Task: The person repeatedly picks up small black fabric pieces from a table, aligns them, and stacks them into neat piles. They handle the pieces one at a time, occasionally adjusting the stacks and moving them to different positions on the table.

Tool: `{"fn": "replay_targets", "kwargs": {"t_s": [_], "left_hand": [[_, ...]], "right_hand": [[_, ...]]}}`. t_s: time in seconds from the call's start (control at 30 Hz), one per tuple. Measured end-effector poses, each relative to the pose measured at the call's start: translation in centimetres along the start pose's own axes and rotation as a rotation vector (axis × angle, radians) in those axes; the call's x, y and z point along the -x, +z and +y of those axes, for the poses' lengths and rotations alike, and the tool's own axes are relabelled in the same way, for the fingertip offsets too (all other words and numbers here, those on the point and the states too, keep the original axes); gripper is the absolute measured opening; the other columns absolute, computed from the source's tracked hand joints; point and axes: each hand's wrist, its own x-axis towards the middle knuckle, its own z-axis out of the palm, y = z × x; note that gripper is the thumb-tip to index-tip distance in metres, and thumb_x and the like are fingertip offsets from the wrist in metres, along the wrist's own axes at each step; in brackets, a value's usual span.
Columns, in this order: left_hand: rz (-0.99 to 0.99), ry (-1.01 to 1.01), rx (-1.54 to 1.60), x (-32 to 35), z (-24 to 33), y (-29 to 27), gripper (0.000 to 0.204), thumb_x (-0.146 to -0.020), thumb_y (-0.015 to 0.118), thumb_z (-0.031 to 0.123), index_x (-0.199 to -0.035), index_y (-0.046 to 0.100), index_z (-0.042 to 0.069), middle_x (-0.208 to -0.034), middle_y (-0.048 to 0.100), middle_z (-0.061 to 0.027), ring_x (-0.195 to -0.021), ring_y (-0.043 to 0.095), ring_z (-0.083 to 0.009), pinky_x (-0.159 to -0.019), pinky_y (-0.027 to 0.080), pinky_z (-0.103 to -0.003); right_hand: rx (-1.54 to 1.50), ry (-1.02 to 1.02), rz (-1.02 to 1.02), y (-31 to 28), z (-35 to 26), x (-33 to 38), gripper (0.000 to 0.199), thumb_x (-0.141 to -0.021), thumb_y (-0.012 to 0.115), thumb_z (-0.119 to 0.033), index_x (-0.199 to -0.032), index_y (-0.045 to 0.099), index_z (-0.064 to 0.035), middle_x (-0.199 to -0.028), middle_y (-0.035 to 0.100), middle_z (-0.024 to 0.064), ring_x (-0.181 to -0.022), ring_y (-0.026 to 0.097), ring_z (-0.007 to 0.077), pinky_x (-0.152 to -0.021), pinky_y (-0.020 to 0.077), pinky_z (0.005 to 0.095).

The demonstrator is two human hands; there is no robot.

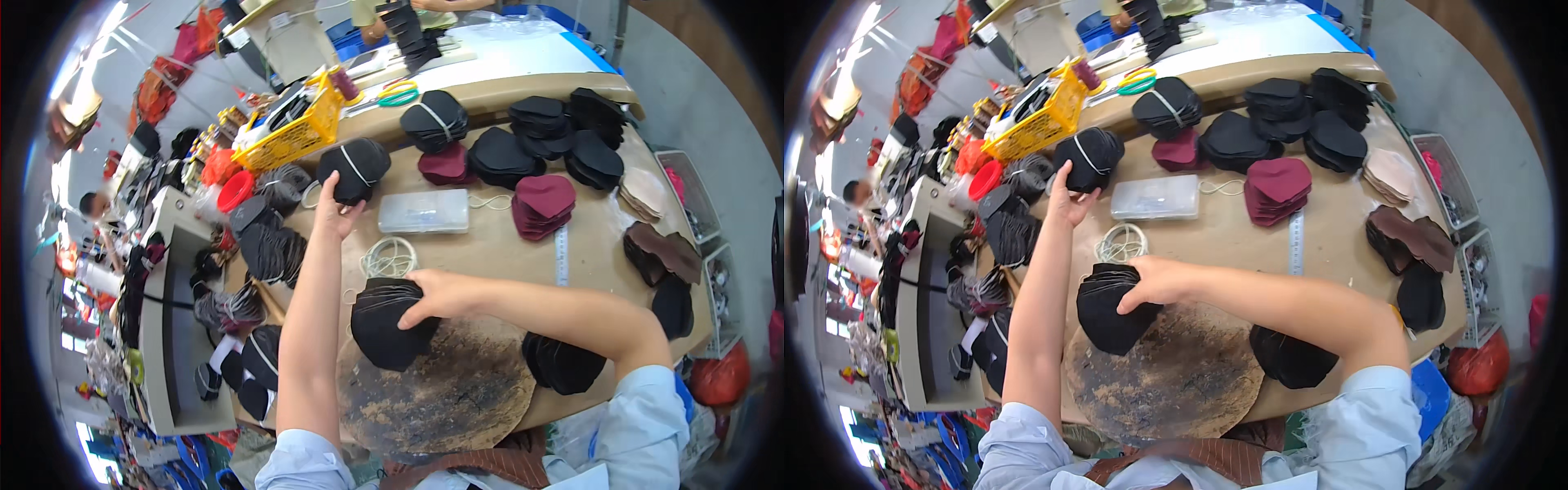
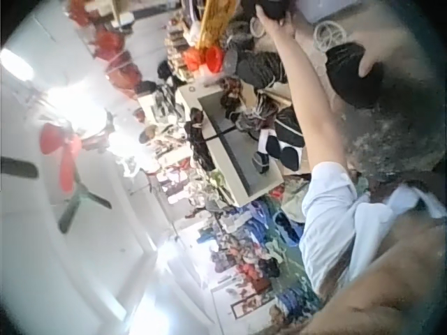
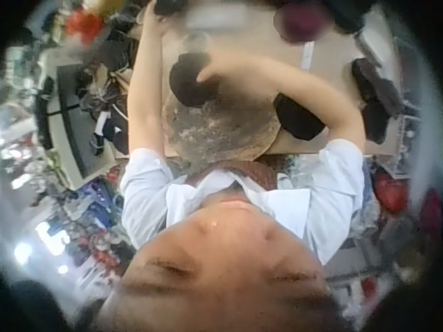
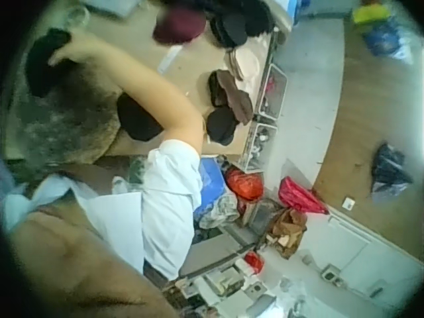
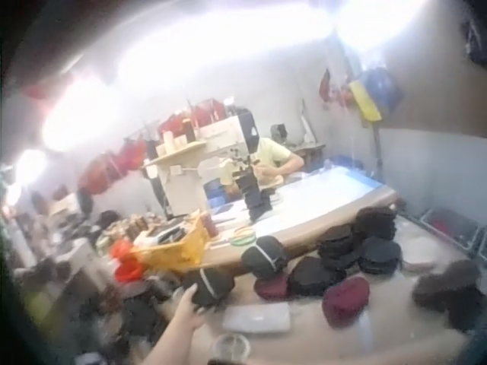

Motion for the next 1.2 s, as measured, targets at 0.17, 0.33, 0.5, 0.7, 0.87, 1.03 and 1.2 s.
{"fn": "replay_targets", "kwargs": {"t_s": [0.17, 0.33, 0.5, 0.7, 0.87, 1.03, 1.2], "left_hand": [[0.020, 0.050, 0.019, -4.3, -1.1, 4.9, 0.066, -0.078, 0.071, 0.043, -0.132, 0.042, 0.018, -0.130, 0.044, -0.0087, -0.115, 0.047, -0.0256, -0.095, 0.044, -0.050], [0.344, 0.005, -0.084, -6.0, -0.8, 8.7, 0.083, -0.077, 0.070, 0.052, -0.140, 0.032, 0.011, -0.142, 0.038, -0.0105, -0.121, 0.046, -0.0306, -0.099, 0.039, -0.055], [0.263, 0.008, -0.339, -2.9, 0.0, 8.8, 0.124, -0.067, 0.077, 0.057, -0.142, -0.004, 0.001, -0.148, 0.017, -0.0185, -0.130, 0.035, -0.0344, -0.098, 0.037, -0.059], [0.124, 0.207, -0.642, 3.4, 1.4, 6.1, 0.117, -0.071, 0.075, 0.054, -0.145, 0.001, 0.002, -0.147, 0.018, -0.0254, -0.132, 0.028, -0.0373, -0.101, 0.032, -0.057], [-0.157, 1.007, -1.563, 13.9, 0.1, -1.5, 0.085, -0.077, 0.073, 0.025, -0.140, 0.022, -0.003, -0.142, 0.022, -0.0334, -0.136, 0.018, -0.0438, -0.111, 0.020, -0.048], [0.107, 0.875, -2.176, 29.4, -3.6, -8.9, 0.074, -0.073, 0.072, 0.021, -0.138, 0.038, 0.012, -0.149, 0.009, -0.0327, -0.138, 0.009, -0.0494, -0.105, 0.006, -0.066], [0.479, 0.944, -2.353, 29.6, -7.0, -19.5, 0.053, -0.079, 0.064, 0.015, -0.131, 0.052, 0.021, -0.153, 0.009, -0.0249, -0.138, 0.008, -0.0506, -0.108, 0.005, -0.062]], "right_hand": [[-0.445, -0.055, 0.284, -2.6, -2.6, 12.0, 0.056, -0.079, 0.073, -0.009, -0.126, 0.048, 0.0042, -0.118, 0.060, 0.0116, -0.107, 0.059, 0.0181, -0.095, 0.0462, 0.0332], [-0.651, 0.129, 0.629, -3.9, -0.7, 20.5, 0.045, -0.084, 0.068, -0.014, -0.123, 0.053, 0.0017, -0.114, 0.063, 0.0093, -0.103, 0.063, 0.0181, -0.094, 0.0484, 0.0341], [-0.570, -0.020, 0.662, -4.5, -2.2, 25.0, 0.051, -0.081, 0.068, -0.011, -0.127, 0.050, 0.0029, -0.117, 0.062, 0.0102, -0.106, 0.061, 0.0184, -0.096, 0.0469, 0.0321], [-0.187, -0.010, 0.469, -9.0, -0.6, 23.0, 0.063, -0.079, 0.070, -0.009, -0.133, 0.041, 0.0006, -0.118, 0.059, 0.0100, -0.109, 0.056, 0.0163, -0.096, 0.0451, 0.0315], [0.648, 0.237, 0.624, -11.3, 4.5, 20.2, 0.058, -0.079, 0.071, -0.045, -0.114, 0.059, -0.0006, -0.103, 0.064, 0.0203, -0.095, 0.063, 0.0284, -0.083, 0.0494, 0.0359], [0.605, 0.122, 0.675, -10.7, 5.5, 20.7, 0.054, -0.082, 0.069, -0.044, -0.113, 0.059, 0.0002, -0.104, 0.064, 0.0198, -0.097, 0.063, 0.0284, -0.083, 0.0497, 0.0369], [0.652, 0.047, 0.740, -10.2, 5.6, 21.3, 0.046, -0.086, 0.066, -0.037, -0.111, 0.059, 0.0008, -0.103, 0.064, 0.0186, -0.095, 0.063, 0.0311, -0.082, 0.0500, 0.0375]]}}
